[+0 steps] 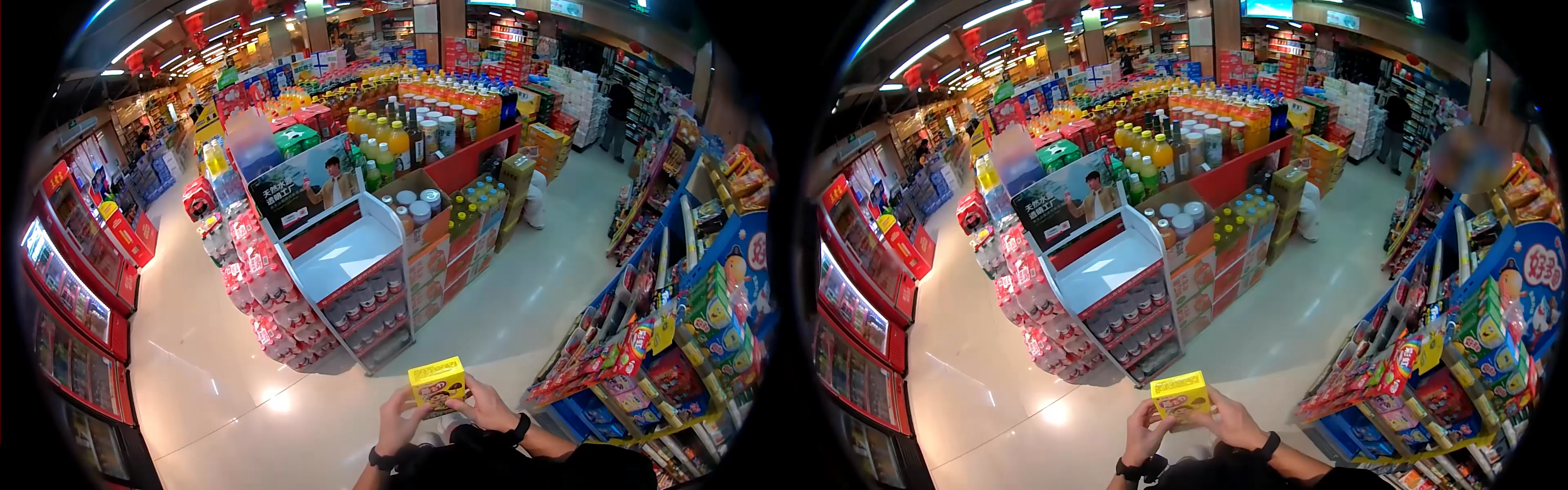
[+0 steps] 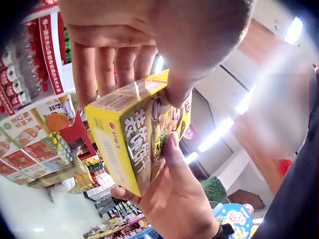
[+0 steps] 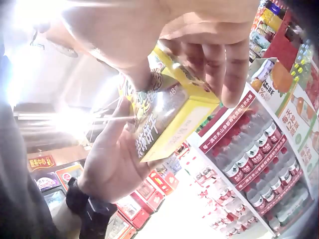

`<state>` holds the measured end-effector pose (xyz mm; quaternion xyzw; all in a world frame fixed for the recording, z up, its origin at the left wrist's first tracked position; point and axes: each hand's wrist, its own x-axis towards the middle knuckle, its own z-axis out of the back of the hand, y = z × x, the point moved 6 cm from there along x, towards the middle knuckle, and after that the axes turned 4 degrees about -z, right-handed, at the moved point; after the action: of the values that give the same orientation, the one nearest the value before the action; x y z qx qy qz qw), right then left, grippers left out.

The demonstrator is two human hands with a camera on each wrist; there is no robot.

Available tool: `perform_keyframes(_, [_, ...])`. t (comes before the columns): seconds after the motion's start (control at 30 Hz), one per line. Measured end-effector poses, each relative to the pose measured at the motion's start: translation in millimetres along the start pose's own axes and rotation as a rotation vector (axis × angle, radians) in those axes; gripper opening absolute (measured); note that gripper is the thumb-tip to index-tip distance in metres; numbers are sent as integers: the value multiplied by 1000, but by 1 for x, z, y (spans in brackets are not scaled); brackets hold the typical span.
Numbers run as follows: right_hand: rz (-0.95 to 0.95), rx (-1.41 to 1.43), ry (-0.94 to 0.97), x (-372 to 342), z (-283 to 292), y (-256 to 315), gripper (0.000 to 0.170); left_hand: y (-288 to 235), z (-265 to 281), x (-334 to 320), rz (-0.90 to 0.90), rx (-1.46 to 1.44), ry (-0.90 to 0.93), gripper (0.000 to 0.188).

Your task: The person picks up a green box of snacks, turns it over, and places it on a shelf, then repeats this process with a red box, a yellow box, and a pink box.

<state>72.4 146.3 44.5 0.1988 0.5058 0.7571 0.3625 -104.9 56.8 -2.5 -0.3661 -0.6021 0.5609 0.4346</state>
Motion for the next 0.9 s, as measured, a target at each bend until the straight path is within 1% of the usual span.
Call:
perform_keyframes(0.03, [1, 27, 12, 8, 1, 1, 71, -3, 1, 6, 4, -6, -24, 45])
perform_keyframes(0.07, [62, 43, -26, 18, 2, -3, 72, -2, 2, 12, 28, -28, -40, 44])
perform_keyframes(0.17, [147, 89, -69, 50, 5, -13, 71, 1, 7, 32, -28, 75, -108, 44])
perform_keyframes(0.27, [198, 62, -75, 84, 11, -17, 70, 5, 11, 59, 47, 100, -140, 40])
perform_keyframes(0.37, [221, 66, -73, 114, 26, -9, 65, 16, 16, 88, 22, 28, -209, 42])
perform_keyframes(0.47, [235, 66, -103, 147, 38, -21, 60, 13, 12, 123, 26, 25, -198, 40])
perform_keyframes(0.57, [239, 92, -129, 171, 57, -24, 57, 18, 7, 152, -3, 33, -217, 40])
perform_keyframes(0.63, [257, 63, -127, 184, 68, -25, 57, 13, 2, 166, 9, 63, -220, 40])
perform_keyframes(0.77, [278, 39, -39, 214, 70, -45, 57, 10, 0, 180, 42, 120, -281, 41])
perform_keyframes(0.9, [275, 110, 57, 231, 65, -42, 58, 22, 12, 178, 75, 111, -322, 37])
